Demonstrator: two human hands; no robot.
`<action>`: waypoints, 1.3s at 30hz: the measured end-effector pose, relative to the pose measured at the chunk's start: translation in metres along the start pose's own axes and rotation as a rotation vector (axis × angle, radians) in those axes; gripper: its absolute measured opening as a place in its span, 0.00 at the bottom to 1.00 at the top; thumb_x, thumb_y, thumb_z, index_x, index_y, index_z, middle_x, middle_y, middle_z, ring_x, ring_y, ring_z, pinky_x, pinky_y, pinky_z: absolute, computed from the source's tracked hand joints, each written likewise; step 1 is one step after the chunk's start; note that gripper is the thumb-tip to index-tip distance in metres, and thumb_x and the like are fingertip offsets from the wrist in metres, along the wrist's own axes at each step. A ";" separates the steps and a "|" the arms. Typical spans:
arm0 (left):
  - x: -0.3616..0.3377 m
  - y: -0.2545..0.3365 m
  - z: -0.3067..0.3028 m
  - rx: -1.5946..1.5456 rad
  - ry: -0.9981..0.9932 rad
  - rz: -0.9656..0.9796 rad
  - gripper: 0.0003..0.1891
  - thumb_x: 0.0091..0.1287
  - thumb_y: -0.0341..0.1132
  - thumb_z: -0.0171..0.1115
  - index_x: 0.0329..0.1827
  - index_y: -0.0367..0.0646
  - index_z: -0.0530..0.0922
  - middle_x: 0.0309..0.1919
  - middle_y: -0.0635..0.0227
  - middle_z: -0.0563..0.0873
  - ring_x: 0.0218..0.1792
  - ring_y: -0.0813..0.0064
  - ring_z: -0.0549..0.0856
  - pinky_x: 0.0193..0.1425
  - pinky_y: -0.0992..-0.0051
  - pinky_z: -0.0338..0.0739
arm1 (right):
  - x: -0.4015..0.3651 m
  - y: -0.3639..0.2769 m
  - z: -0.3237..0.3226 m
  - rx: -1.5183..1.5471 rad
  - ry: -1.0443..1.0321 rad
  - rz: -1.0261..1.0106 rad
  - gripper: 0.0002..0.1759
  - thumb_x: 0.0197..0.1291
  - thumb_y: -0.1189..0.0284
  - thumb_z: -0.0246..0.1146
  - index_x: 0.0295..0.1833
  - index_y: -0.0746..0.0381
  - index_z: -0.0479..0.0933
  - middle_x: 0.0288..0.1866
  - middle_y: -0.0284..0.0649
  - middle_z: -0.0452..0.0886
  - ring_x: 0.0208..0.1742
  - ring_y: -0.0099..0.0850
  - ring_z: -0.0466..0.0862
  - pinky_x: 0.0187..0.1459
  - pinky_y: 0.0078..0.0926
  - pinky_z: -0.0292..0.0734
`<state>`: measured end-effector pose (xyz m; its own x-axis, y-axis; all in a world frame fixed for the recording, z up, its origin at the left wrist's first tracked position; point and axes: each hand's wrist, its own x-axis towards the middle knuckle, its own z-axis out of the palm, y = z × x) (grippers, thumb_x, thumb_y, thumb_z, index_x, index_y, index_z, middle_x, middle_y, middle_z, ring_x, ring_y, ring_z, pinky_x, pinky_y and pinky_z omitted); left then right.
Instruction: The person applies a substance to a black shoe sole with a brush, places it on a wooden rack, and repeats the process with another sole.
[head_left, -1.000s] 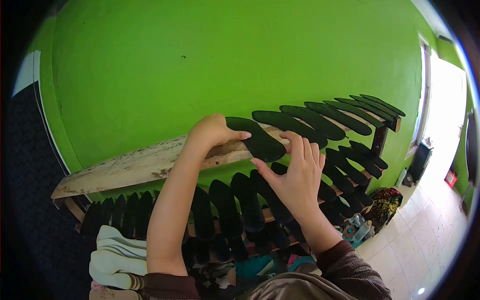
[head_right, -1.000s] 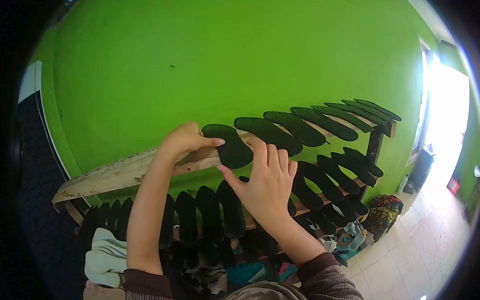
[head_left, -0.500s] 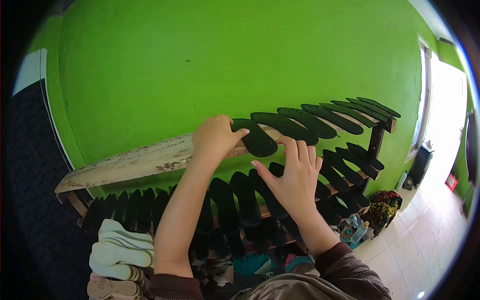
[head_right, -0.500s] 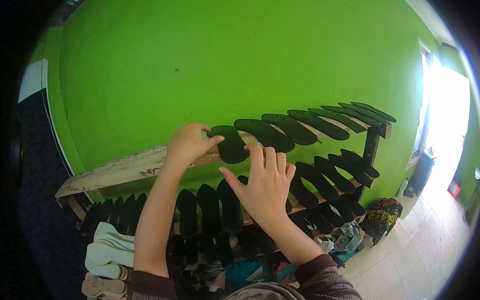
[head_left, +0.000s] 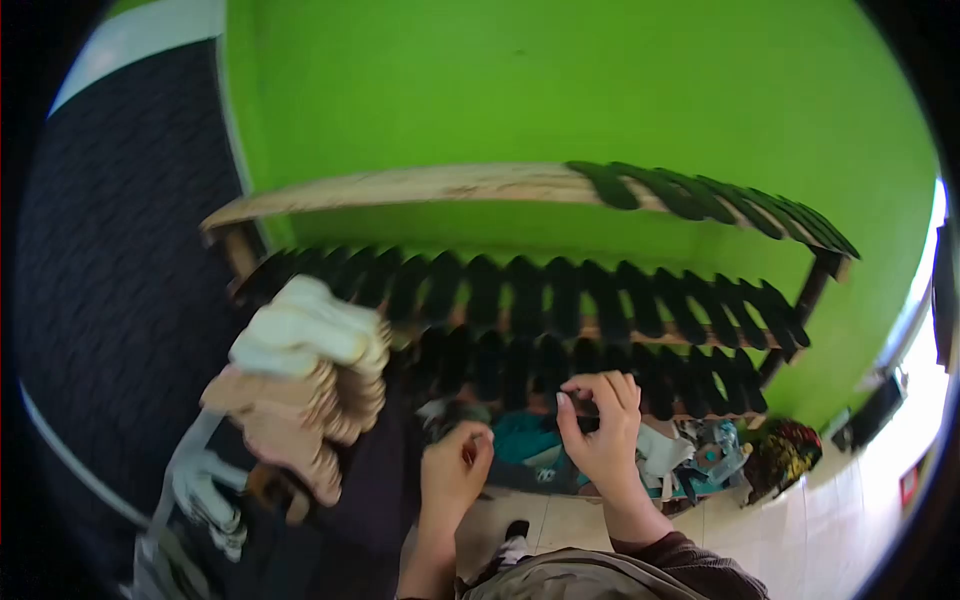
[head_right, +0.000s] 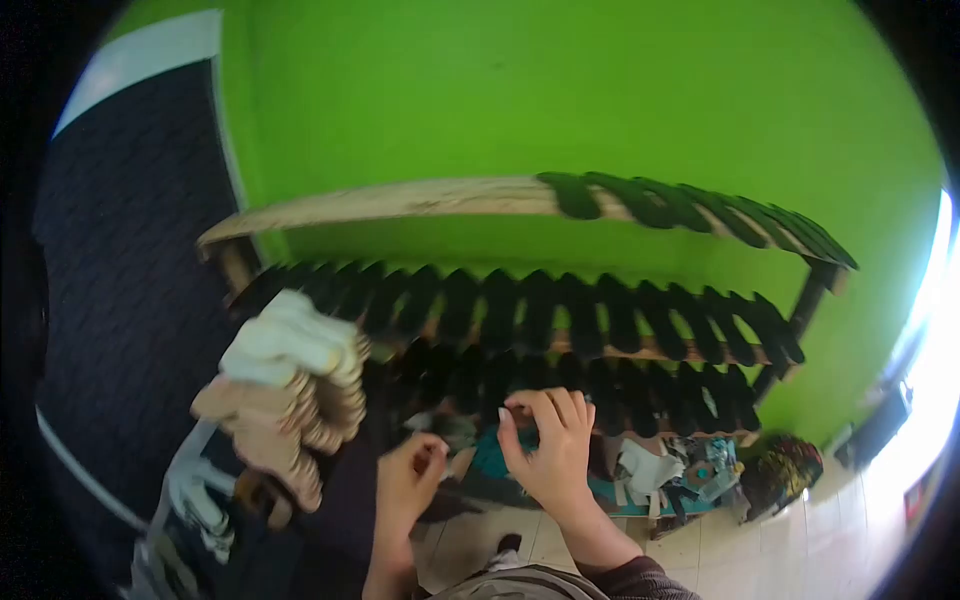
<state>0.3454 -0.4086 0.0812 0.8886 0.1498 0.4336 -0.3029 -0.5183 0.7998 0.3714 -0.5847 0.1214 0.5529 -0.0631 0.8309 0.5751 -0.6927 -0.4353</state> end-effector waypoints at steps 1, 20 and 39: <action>-0.032 -0.017 -0.007 -0.039 0.005 -0.089 0.04 0.61 0.31 0.61 0.35 0.40 0.81 0.16 0.69 0.76 0.18 0.85 0.72 0.23 0.80 0.65 | -0.018 -0.005 0.007 0.096 -0.087 -0.003 0.07 0.48 0.73 0.67 0.35 0.56 0.77 0.29 0.33 0.73 0.35 0.32 0.73 0.39 0.31 0.61; -0.402 -0.039 -0.204 0.312 0.614 -0.869 0.14 0.63 0.42 0.60 0.37 0.38 0.79 0.21 0.56 0.81 0.22 0.65 0.81 0.30 0.68 0.74 | -0.281 -0.261 0.068 1.006 -1.164 -0.192 0.09 0.50 0.75 0.63 0.39 0.60 0.76 0.30 0.39 0.78 0.36 0.37 0.78 0.40 0.34 0.72; -0.689 -0.096 -0.520 0.899 1.259 -0.943 0.18 0.57 0.33 0.64 0.51 0.44 0.73 0.39 0.55 0.80 0.43 0.56 0.80 0.47 0.62 0.74 | -0.530 -0.662 0.102 1.269 -1.365 -0.813 0.25 0.57 0.65 0.62 0.59 0.61 0.69 0.60 0.46 0.75 0.62 0.44 0.72 0.62 0.42 0.66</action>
<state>-0.4174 -0.0240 -0.0784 -0.2596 0.8881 0.3793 0.7315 -0.0756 0.6776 -0.2408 -0.0197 -0.0665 -0.3450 0.8326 0.4333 0.5522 0.5534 -0.6236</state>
